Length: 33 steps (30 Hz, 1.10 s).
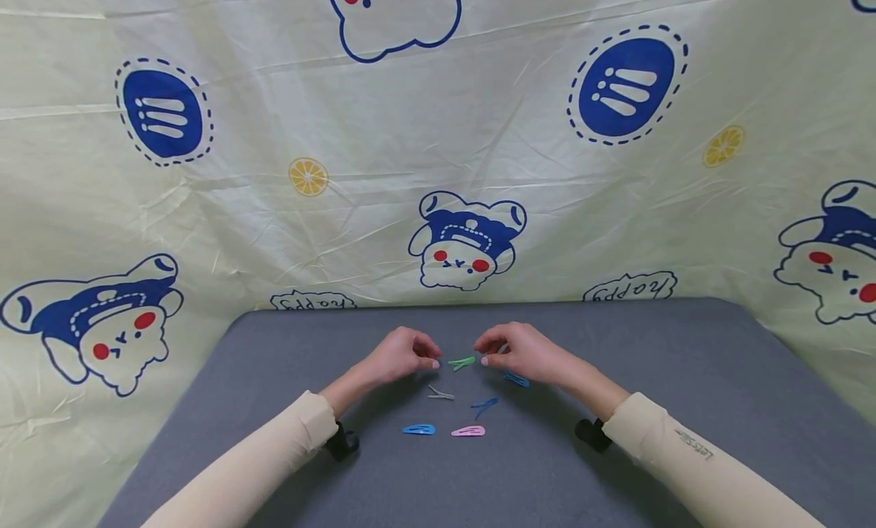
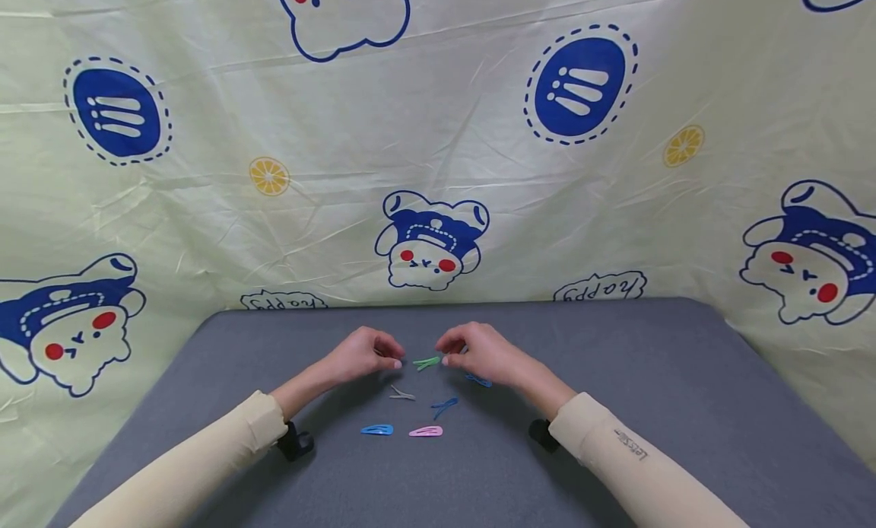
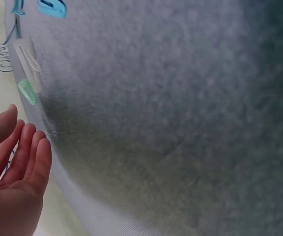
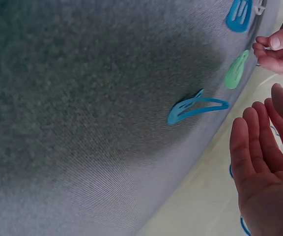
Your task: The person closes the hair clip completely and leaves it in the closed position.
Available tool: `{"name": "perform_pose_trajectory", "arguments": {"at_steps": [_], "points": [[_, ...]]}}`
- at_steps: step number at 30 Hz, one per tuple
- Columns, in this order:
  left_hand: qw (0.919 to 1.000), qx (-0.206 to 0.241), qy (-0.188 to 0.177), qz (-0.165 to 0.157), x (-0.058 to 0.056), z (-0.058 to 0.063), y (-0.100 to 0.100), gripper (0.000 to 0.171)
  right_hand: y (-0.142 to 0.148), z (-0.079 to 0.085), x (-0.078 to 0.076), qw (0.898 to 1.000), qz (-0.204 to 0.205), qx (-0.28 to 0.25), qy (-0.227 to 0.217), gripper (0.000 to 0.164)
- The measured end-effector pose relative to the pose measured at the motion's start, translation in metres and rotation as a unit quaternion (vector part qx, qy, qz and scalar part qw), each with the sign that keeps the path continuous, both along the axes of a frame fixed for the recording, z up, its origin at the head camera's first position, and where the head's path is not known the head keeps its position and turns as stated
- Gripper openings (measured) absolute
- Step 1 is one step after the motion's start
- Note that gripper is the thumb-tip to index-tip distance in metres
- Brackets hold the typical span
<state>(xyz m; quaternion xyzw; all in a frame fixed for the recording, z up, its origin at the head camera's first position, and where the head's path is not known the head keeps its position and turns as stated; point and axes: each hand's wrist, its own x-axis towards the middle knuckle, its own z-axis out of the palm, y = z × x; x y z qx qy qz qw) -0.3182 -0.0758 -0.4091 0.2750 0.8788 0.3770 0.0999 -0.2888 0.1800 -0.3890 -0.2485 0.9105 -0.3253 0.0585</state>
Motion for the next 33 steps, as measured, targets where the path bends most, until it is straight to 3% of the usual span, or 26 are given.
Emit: {"name": "perform_pose_trajectory", "arguments": {"at_steps": [10, 17, 26, 33], "points": [[0.9995, 0.001, -0.03, 0.001, -0.014, -0.01, 0.001, 0.015, -0.001, -0.011, -0.017, 0.999, 0.027, -0.006, -0.018, 0.02], [0.9965, 0.028, -0.078, -0.009, -0.022, -0.015, 0.0, 0.016, -0.005, -0.02, -0.027, 0.999, 0.025, -0.001, -0.048, 0.017], [0.9927, 0.047, -0.111, -0.005, -0.026, -0.017, -0.004, 0.018, -0.007, -0.026, -0.038, 0.994, 0.064, -0.047, -0.08, 0.015], [0.991, 0.061, -0.119, -0.005, -0.026, -0.019, -0.004, 0.02, -0.008, -0.031, -0.042, 0.994, 0.056, -0.055, -0.078, 0.011]]}}
